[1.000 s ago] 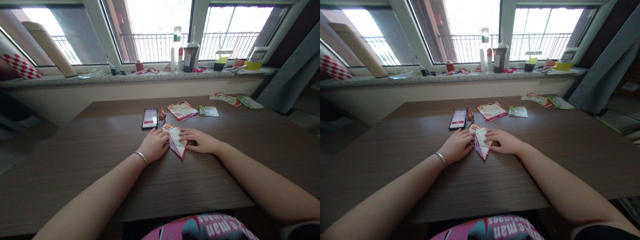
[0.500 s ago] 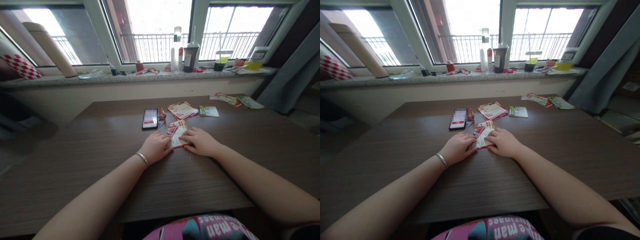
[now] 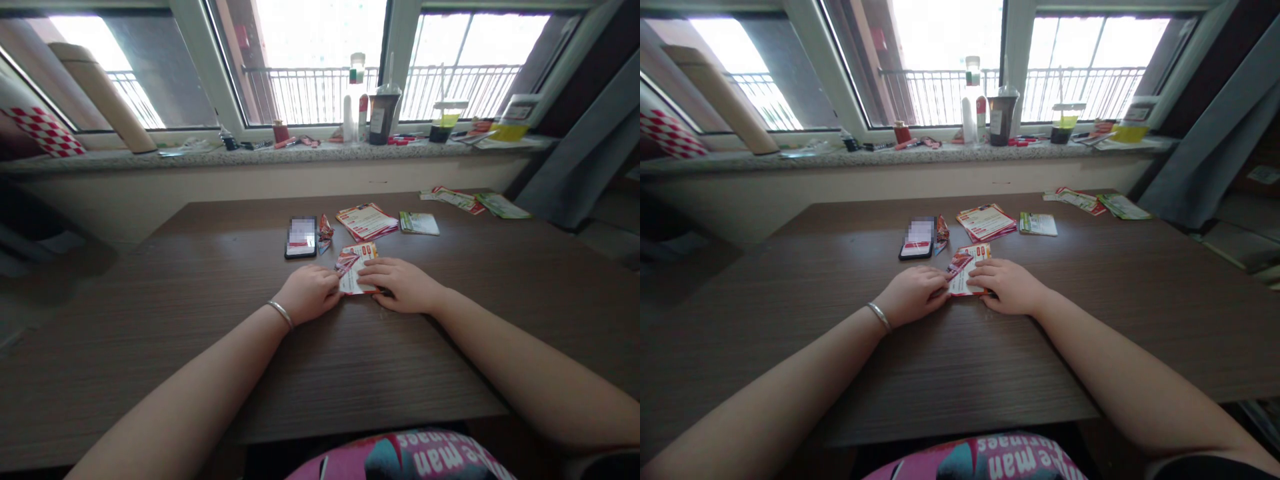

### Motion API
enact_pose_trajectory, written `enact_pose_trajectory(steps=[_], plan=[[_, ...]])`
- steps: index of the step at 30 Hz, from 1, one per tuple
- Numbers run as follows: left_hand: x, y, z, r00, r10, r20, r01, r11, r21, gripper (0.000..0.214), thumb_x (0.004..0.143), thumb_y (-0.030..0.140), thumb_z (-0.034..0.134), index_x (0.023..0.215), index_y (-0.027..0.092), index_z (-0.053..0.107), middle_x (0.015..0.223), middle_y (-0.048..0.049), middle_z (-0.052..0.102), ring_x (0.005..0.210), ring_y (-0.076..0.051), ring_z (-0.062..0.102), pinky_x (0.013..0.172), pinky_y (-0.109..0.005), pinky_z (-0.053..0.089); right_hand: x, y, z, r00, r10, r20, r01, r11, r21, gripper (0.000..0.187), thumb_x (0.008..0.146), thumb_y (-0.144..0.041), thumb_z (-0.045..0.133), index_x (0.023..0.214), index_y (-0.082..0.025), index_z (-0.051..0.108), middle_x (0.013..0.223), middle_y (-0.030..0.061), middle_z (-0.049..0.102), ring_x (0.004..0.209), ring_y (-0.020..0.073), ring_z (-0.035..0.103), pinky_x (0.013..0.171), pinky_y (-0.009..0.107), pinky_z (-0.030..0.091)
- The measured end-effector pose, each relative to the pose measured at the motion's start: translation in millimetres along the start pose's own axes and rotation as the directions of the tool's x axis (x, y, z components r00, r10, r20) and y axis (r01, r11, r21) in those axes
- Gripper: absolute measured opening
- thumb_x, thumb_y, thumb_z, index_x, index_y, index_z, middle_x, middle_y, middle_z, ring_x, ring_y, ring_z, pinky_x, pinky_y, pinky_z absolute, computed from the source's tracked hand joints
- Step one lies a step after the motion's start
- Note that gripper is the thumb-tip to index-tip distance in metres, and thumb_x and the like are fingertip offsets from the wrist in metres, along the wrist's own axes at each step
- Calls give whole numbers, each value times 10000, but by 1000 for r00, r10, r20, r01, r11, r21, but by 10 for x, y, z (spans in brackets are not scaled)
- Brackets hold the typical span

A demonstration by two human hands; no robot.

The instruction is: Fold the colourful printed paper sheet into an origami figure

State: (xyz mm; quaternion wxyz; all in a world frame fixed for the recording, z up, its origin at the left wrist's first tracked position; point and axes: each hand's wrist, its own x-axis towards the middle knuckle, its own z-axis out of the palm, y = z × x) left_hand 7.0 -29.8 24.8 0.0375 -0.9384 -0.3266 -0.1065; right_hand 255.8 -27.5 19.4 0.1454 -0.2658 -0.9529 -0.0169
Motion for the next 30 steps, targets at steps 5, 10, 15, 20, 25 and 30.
enact_pose_trajectory(steps=[5, 10, 15, 20, 25, 30], plan=[[-13, -74, 4, 999, 47, 11, -46, 997, -67, 191, 859, 287, 533, 950, 154, 635, 1065, -78, 669, 987, -205, 618, 898, -336, 484, 24, -35, 4, 999, -51, -5, 51, 999, -4, 264, 868, -211, 490, 1044, -199, 686, 1105, 37, 686, 1129, 213, 548, 997, 374, 416], [-26, -90, 82, 999, 50, -20, -51, 996, -78, 266, 894, 291, 489, 1110, 195, 610, 1240, -75, 577, 1080, -208, 565, 933, -352, 469, 30, -84, -47, 998, -64, 9, 64, 998, -7, 241, 900, -236, 465, 949, -203, 698, 983, 49, 713, 1051, 196, 591, 938, 339, 434], [-22, -49, 101, 999, 53, 11, -52, 997, -53, 298, 910, 279, 462, 1165, 202, 594, 1188, -76, 597, 1054, -207, 556, 933, -361, 465, -7, -86, -71, 997, 60, 44, -60, 998, -1, 256, 913, -300, 460, 956, -213, 697, 933, 38, 725, 886, 188, 643, 797, 305, 460], [-26, -31, 97, 997, 63, 40, -60, 994, -90, 334, 912, 290, 467, 1222, 196, 547, 1274, -48, 570, 1179, -215, 495, 1031, -358, 394, -17, -57, -91, 967, 242, 74, -250, 958, 139, 243, 891, -340, 496, 917, -223, 707, 866, 24, 727, 776, 161, 642, 721, 269, 449], [-46, -6, 103, 992, 36, 118, -22, 993, -119, 494, 895, 404, 494, 1338, 191, 435, 1415, -68, 444, 1342, -248, 332, 1105, -390, 291, -24, 38, -73, 891, 443, 105, -454, 850, 268, 252, 869, -357, 510, 891, -214, 717, 830, 23, 713, 716, 154, 623, 690, 260, 446], [-64, 33, 105, 977, -25, 213, 52, 991, -122, 714, 883, 485, 482, 1450, 133, 226, 1477, -168, 317, 1376, -268, 274, 1108, -412, 252, -45, 190, 29, 797, 602, 51, -587, 751, 302, 245, 827, -374, 551, 888, -219, 731, 1004, 45, 709, 910, 215, 640, 813, 309, 461]])
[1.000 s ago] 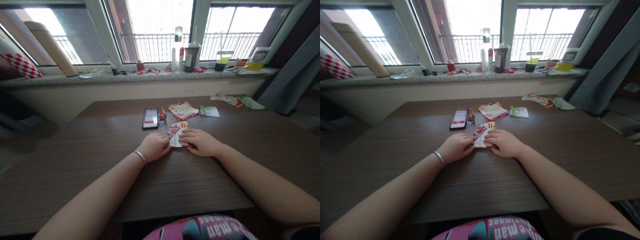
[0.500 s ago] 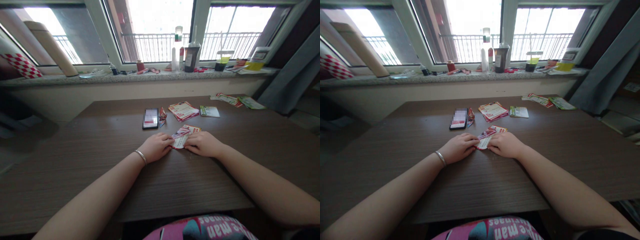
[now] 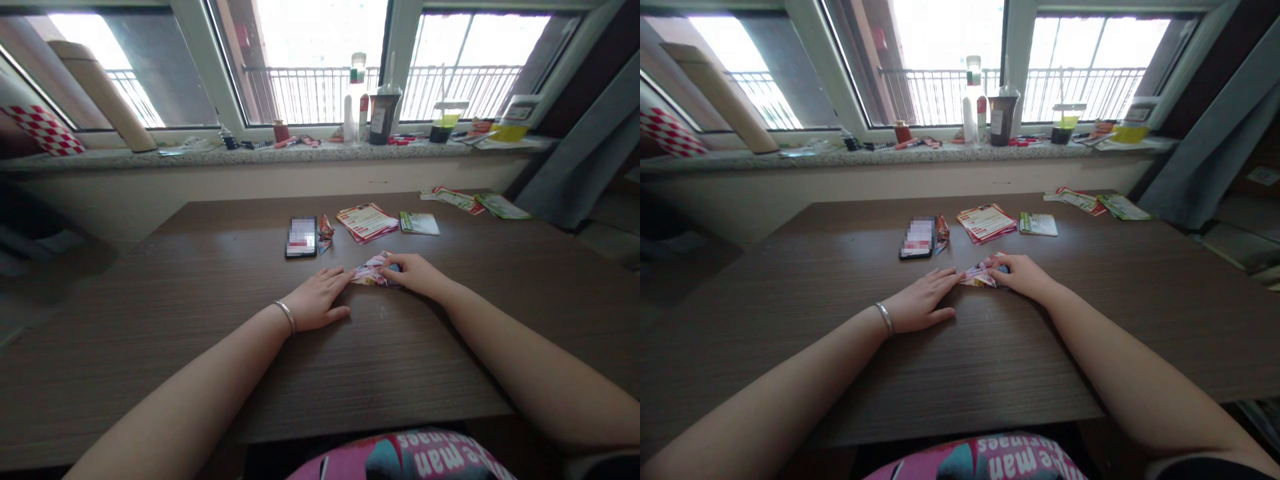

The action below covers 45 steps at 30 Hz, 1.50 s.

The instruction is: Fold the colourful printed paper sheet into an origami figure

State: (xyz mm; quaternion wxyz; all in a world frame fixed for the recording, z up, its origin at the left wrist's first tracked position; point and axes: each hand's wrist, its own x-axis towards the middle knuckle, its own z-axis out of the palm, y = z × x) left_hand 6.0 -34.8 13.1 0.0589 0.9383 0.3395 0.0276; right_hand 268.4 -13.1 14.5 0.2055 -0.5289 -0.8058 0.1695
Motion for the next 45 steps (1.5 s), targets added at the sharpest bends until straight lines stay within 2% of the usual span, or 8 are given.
enact_pose_trajectory(steps=[5, 11, 15, 19, 30, 35, 41, 45], plan=[[0, 9, 10, 999, 42, 27, -43, 999, 1, 716, 898, 522, 422, 1465, 165, 171, 1507, -131, 270, 1403, -272, 199, 1122, -442, 186, 49, 76, 25, 997, 77, -27, -78, 996, -38, 300, 806, -442, 569, 952, -231, 725, 1013, 56, 709, 849, 221, 648, 740, 305, 474], [26, 28, 36, 997, 69, 27, -69, 998, 5, 692, 902, 541, 392, 1462, 192, 181, 1510, -100, 276, 1402, -273, 196, 1123, -450, 162, 64, 149, 41, 978, 205, -34, -208, 961, -183, 339, 799, -531, 544, 840, -234, 703, 750, 35, 690, 644, 181, 590, 544, 258, 366], [48, 46, 63, 998, 64, 7, -64, 998, -1, 693, 901, 535, 400, 1460, 184, 190, 1507, -99, 283, 1398, -275, 207, 1123, -460, 168, 72, 174, 53, 987, 156, -44, -161, 969, -187, 265, 815, -454, 543, 780, -224, 670, 747, 21, 675, 660, 167, 578, 548, 246, 347], [58, 52, 63, 998, 62, 12, -62, 998, -9, 697, 901, 532, 404, 1463, 183, 185, 1512, -93, 274, 1400, -279, 199, 1124, -468, 170, 94, 179, 51, 993, 110, -35, -114, 976, -186, 219, 825, -394, 547, 851, -220, 677, 813, 40, 686, 698, 178, 588, 577, 254, 368], [57, 74, 31, 998, 55, -8, -55, 998, -31, 690, 888, 495, 463, 1459, 197, 213, 1497, -97, 308, 1394, -280, 224, 1113, -481, 205, 145, 190, 25, 997, 81, -3, -79, 964, -252, 156, 835, -309, 547, 818, -195, 652, 863, 78, 699, 748, 205, 618, 618, 267, 403], [46, 127, -9, 996, 85, 7, -84, 994, -68, 661, 880, 503, 478, 1441, 223, 271, 1498, -61, 314, 1393, -299, 214, 1120, -496, 192, 117, 252, -44, 995, 71, 65, -55, 974, -220, 159, 830, -315, 549, 846, -194, 651, 887, 72, 701, 764, 203, 618, 643, 269, 412], [26, 213, -42, 990, 141, -19, -143, 985, -93, 648, 874, 491, 501, 1432, 233, 298, 1474, -55, 362, 1365, -280, 283, 1101, -444, 264, 78, 282, -165, 982, 83, 170, -49, 979, -195, 212, 839, -362, 515, 744, -201, 616, 748, 35, 680, 687, 188, 605, 602, 266, 397], [28, 207, -13, 989, 147, -27, -148, 986, -71, 652, 880, 492, 494, 1443, 248, 275, 1490, -56, 330, 1372, -280, 272, 1104, -456, 250, 35, 163, -169, 997, 49, 59, -28, 947, -320, 237, 847, -397, 505, 846, -211, 650, 897, 59, 700, 796, 205, 615, 653, 277, 410]])
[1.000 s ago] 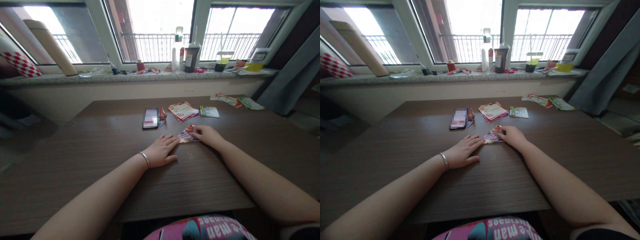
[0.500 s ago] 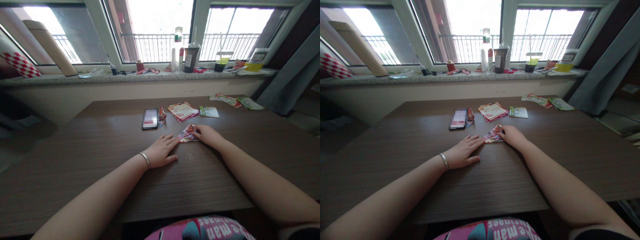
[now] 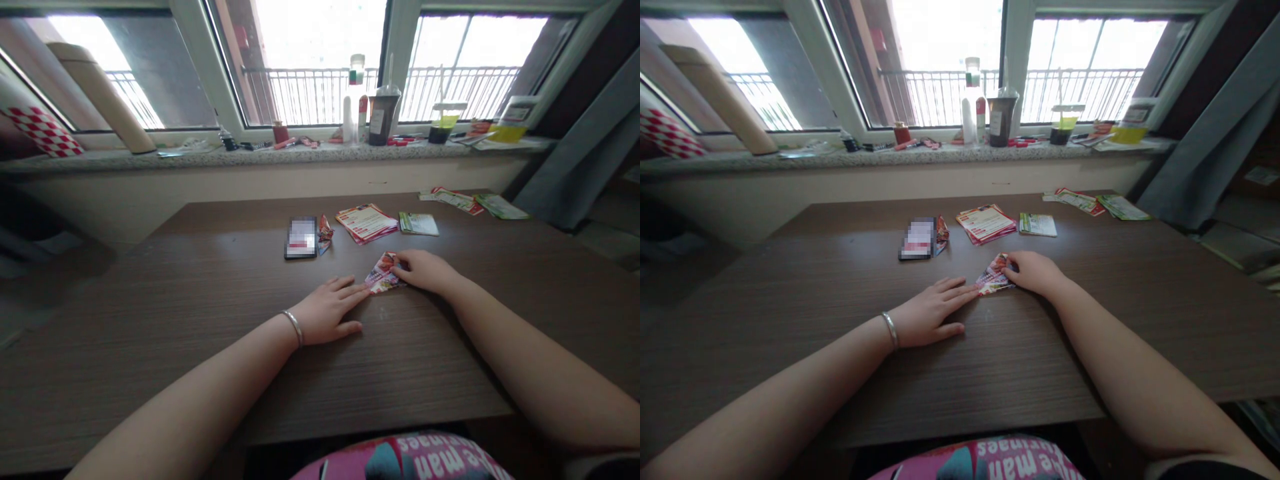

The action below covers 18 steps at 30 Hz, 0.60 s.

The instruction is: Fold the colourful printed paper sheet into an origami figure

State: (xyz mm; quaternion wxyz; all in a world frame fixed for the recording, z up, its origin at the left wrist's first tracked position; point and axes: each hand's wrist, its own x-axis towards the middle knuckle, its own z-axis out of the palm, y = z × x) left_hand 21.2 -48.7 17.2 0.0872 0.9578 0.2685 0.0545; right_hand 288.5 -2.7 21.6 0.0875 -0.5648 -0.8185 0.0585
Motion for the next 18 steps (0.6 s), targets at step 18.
enact_pose_trajectory(steps=[18], plan=[[5, -20, 13, 1000, -12, 19, 10, 998, 62, 667, 896, 517, 438, 1456, 222, 227, 1511, -64, 283, 1389, -257, 247, 1124, -410, 205, -13, -351, 149, 931, -338, -137, 343, 939, 13, 195, 884, -307, 508, 815, -179, 638, 836, 61, 651, 876, 197, 565, 882, 349, 398]])
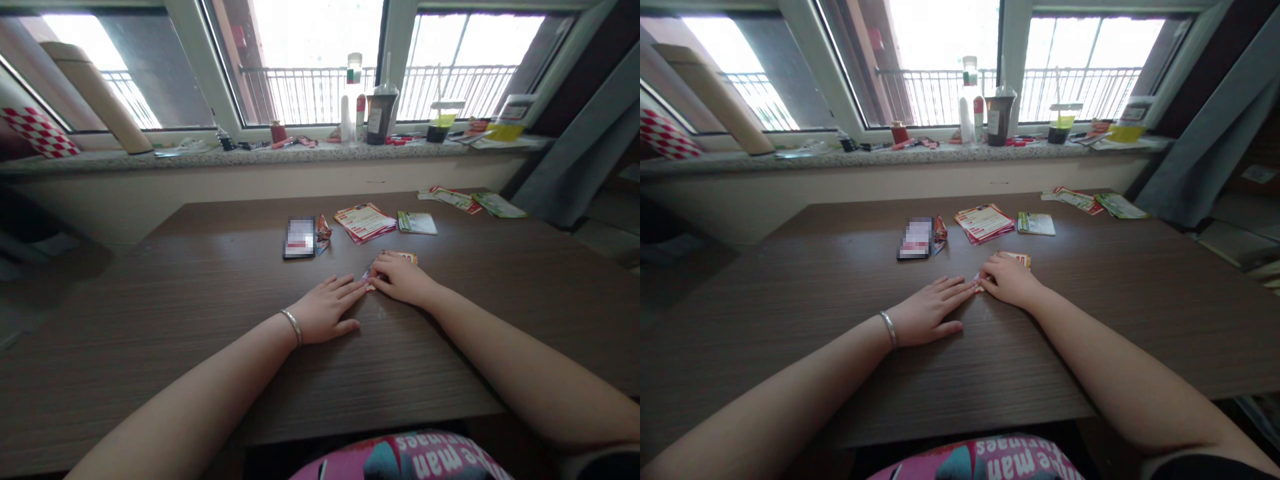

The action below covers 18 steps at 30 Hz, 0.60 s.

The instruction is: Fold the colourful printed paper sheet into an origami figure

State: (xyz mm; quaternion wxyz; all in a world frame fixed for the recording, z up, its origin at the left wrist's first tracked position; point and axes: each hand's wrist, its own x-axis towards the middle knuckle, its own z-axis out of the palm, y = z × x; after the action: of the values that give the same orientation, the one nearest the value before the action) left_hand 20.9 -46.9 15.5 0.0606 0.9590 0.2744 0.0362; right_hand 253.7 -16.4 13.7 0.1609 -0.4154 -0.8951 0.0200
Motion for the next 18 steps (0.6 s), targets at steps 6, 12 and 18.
enact_pose_trajectory(steps=[6, 12, 18], plan=[[-11, -3, -56, 1000, 2, -10, -2, 999, 33, 603, 877, 466, 509, 1394, 191, 366, 1451, -74, 396, 1322, -261, 365, 1097, -392, 281, -1, 46, 25, 1000, -7, 12, 6, 999, 33, 202, 870, -334, 528, 809, -177, 639, 835, 64, 651, 864, 202, 552, 853, 350, 391], [-4, -20, -59, 999, 17, -32, -15, 999, 49, 570, 877, 438, 521, 1370, 181, 396, 1417, -80, 441, 1298, -258, 396, 1081, -390, 318, 9, 81, 47, 999, 7, 37, -8, 999, 38, 201, 859, -348, 548, 802, -183, 646, 855, 67, 658, 878, 206, 551, 863, 353, 377], [12, -18, -81, 999, 14, -39, -12, 999, 52, 536, 883, 389, 516, 1362, 176, 405, 1349, -99, 506, 1250, -254, 453, 1040, -388, 374, 33, 85, 70, 996, 80, 43, -82, 995, 50, 158, 821, -331, 597, 774, -188, 646, 834, 59, 669, 878, 212, 546, 798, 326, 382]])
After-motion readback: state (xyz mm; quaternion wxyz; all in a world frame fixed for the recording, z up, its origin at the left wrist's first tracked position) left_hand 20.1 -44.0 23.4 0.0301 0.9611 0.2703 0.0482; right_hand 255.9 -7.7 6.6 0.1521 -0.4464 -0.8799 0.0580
